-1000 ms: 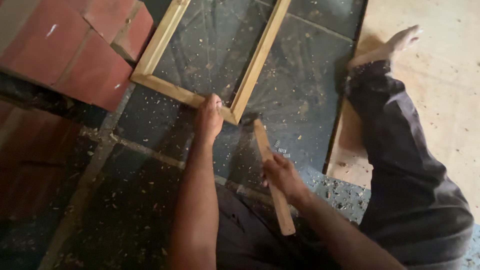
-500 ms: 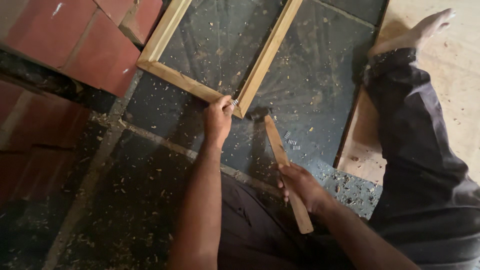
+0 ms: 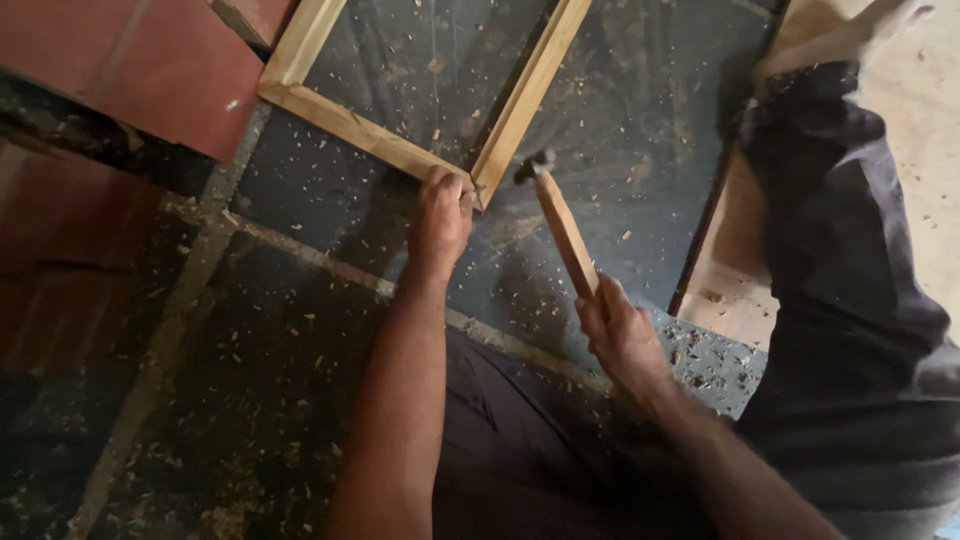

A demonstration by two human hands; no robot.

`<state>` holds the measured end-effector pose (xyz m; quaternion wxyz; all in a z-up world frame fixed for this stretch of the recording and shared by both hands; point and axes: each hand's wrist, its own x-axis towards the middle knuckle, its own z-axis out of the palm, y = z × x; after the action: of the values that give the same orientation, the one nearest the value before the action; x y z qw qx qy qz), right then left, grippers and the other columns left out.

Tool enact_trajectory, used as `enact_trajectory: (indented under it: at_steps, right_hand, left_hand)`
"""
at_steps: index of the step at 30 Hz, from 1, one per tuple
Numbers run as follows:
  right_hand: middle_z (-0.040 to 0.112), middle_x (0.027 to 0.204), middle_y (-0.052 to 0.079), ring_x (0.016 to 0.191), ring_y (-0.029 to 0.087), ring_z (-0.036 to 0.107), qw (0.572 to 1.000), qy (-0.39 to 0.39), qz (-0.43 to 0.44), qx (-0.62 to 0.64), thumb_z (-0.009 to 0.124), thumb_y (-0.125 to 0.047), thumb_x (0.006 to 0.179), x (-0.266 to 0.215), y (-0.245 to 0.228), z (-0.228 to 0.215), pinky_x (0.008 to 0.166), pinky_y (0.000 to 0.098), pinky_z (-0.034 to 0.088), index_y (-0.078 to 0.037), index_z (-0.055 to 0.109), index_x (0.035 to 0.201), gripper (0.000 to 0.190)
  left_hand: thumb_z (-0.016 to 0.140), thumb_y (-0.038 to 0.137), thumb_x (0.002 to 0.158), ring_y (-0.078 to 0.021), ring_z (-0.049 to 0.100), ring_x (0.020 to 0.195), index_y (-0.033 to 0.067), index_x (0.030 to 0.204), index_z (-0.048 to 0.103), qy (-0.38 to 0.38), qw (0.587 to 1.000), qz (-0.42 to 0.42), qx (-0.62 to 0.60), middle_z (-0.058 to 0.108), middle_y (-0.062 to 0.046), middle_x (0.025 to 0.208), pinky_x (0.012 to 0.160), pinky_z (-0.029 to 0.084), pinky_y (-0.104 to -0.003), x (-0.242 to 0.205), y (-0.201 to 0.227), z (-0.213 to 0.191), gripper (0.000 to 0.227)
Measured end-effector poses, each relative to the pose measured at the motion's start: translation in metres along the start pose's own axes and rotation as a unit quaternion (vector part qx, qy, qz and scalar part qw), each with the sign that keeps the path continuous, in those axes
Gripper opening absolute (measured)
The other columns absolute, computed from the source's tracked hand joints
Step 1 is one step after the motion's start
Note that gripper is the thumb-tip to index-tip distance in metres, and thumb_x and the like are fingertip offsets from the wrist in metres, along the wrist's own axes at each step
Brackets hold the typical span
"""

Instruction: The person assembles a wooden frame by hand while sitting on a workshop floor. They use a hammer to drive small nails into the joints of the wooden pieces, pick up the frame to check it, and then carry the frame over to a table saw area.

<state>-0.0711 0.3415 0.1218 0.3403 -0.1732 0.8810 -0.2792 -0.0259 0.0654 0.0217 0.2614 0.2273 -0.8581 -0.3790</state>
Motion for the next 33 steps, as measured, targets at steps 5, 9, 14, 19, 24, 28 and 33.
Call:
enact_trajectory:
  at_steps: [5, 9, 14, 19, 24, 28, 33]
  right_hand:
    - [0.074, 0.080, 0.014, 0.052, 0.026, 0.070, 0.988, 0.031, -0.090, -0.125, 0.055, -0.029, 0.102, 0.004, -0.009, -0.005, 0.047, 0.0420, 0.058, -0.006, 0.045, 0.144, 0.049]
    - [0.075, 0.081, 0.018, 0.053, 0.030, 0.069, 0.971, 0.069, -0.173, -0.147, 0.059, -0.027, 0.101, 0.005, -0.012, -0.002, 0.049, 0.0450, 0.057, -0.003, 0.049, 0.142, 0.048]
    - [0.074, 0.079, 0.019, 0.049, 0.028, 0.069, 0.971, 0.065, -0.175, -0.152, 0.057, -0.026, 0.102, 0.006, -0.016, -0.001, 0.045, 0.0433, 0.056, -0.001, 0.050, 0.141, 0.047]
    - [0.070, 0.068, 0.015, 0.037, 0.021, 0.058, 0.975, 0.050, -0.142, -0.162, 0.050, -0.025, 0.106, 0.007, -0.012, 0.008, 0.028, 0.0372, 0.047, -0.002, 0.047, 0.145, 0.046]
    - [0.066, 0.072, 0.012, 0.038, 0.018, 0.050, 0.979, 0.014, -0.095, -0.180, 0.045, -0.028, 0.110, 0.017, -0.011, 0.021, 0.031, 0.0341, 0.042, -0.005, 0.055, 0.130, 0.031]
    - [0.067, 0.071, 0.013, 0.036, 0.014, 0.050, 0.982, 0.056, -0.124, -0.133, 0.047, -0.027, 0.105, 0.010, -0.012, 0.015, 0.025, 0.0334, 0.044, -0.005, 0.046, 0.141, 0.043]
    - [0.067, 0.071, 0.013, 0.037, 0.016, 0.050, 0.981, 0.033, -0.086, -0.173, 0.049, -0.028, 0.105, 0.014, -0.007, 0.027, 0.028, 0.0356, 0.044, -0.005, 0.048, 0.138, 0.040]
  left_hand:
    - [0.074, -0.002, 0.086, -0.0384, 0.064, 0.098, 0.0012, 0.089, 0.064, -0.002, 1.000, 0.001, 0.024, 0.063, -0.017, 0.100, 0.085, 0.051, -0.047, 0.001, 0.009, -0.005, 0.011]
    - [0.073, -0.002, 0.084, -0.0393, 0.064, 0.101, 0.0007, 0.090, 0.062, 0.013, 0.999, 0.038, 0.022, 0.063, -0.017, 0.101, 0.086, 0.052, -0.047, 0.002, 0.009, -0.006, 0.013]
    - [0.073, 0.000, 0.087, -0.0380, 0.063, 0.104, 0.0022, 0.091, 0.063, -0.006, 0.998, 0.018, 0.065, 0.063, -0.016, 0.103, 0.089, 0.052, -0.046, 0.000, 0.006, 0.000, 0.012]
    - [0.074, 0.003, 0.092, -0.0376, 0.063, 0.106, 0.0006, 0.094, 0.065, -0.028, 0.995, -0.006, 0.098, 0.064, -0.016, 0.105, 0.090, 0.052, -0.046, 0.001, 0.004, 0.003, 0.010]
    - [0.071, 0.007, 0.089, -0.0357, 0.063, 0.108, 0.0004, 0.097, 0.066, -0.047, 0.992, -0.023, 0.113, 0.064, -0.015, 0.107, 0.091, 0.052, -0.045, 0.002, 0.012, -0.003, 0.012]
    - [0.070, 0.007, 0.091, -0.0358, 0.063, 0.109, 0.0007, 0.096, 0.065, -0.050, 0.993, -0.017, 0.101, 0.063, -0.015, 0.109, 0.093, 0.052, -0.045, 0.001, 0.011, -0.003, 0.009]
    - [0.070, 0.007, 0.092, -0.0406, 0.061, 0.105, -0.0011, 0.093, 0.065, -0.036, 0.995, -0.006, 0.089, 0.063, -0.018, 0.106, 0.089, 0.050, -0.048, 0.002, 0.009, -0.003, 0.009]
